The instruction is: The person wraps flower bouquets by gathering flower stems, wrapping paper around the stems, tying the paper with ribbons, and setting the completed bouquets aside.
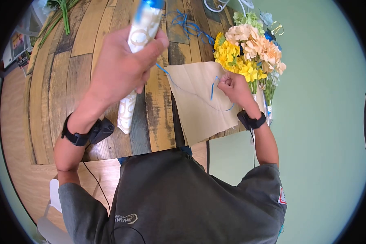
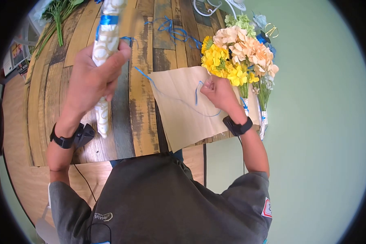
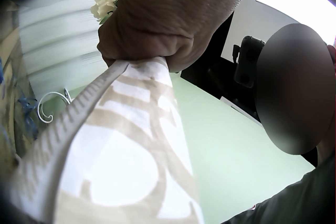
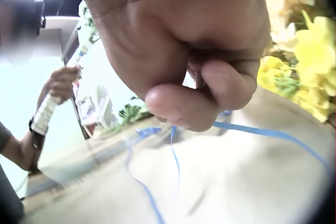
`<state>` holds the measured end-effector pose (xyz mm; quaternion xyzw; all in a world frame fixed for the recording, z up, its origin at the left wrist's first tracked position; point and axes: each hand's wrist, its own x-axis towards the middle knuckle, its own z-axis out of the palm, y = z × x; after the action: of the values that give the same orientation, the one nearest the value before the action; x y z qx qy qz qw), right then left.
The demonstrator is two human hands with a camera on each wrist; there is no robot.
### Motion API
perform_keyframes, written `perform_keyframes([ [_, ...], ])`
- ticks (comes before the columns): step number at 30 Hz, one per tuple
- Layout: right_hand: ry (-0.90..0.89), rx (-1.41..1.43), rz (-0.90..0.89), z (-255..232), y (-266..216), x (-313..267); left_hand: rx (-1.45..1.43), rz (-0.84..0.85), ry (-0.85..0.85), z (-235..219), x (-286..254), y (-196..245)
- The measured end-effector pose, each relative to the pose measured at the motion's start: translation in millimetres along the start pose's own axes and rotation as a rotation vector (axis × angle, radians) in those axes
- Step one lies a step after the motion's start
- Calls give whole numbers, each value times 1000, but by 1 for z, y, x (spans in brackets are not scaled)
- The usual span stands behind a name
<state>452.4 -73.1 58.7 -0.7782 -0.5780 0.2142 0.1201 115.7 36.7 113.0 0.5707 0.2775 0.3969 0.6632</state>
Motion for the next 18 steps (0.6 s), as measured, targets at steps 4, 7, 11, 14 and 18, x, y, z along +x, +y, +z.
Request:
perform_keyframes([
  [4,159,144,-106,-21,-90,-15,49,-66,7,8,-1,1],
  [7,257,180,-211,-20,-138,-12,45,-110,-64,9,-1,-2],
  [11,340,250,-410,-12,-177,1,11,-153,-74,8,-4,3],
  [14,321,322,-481,-9,-190,11,-32,-141,-82,4,-3,7],
  [18,298,405,-513,-5,-191,20,-117,-129,-60,-1,1,12],
])
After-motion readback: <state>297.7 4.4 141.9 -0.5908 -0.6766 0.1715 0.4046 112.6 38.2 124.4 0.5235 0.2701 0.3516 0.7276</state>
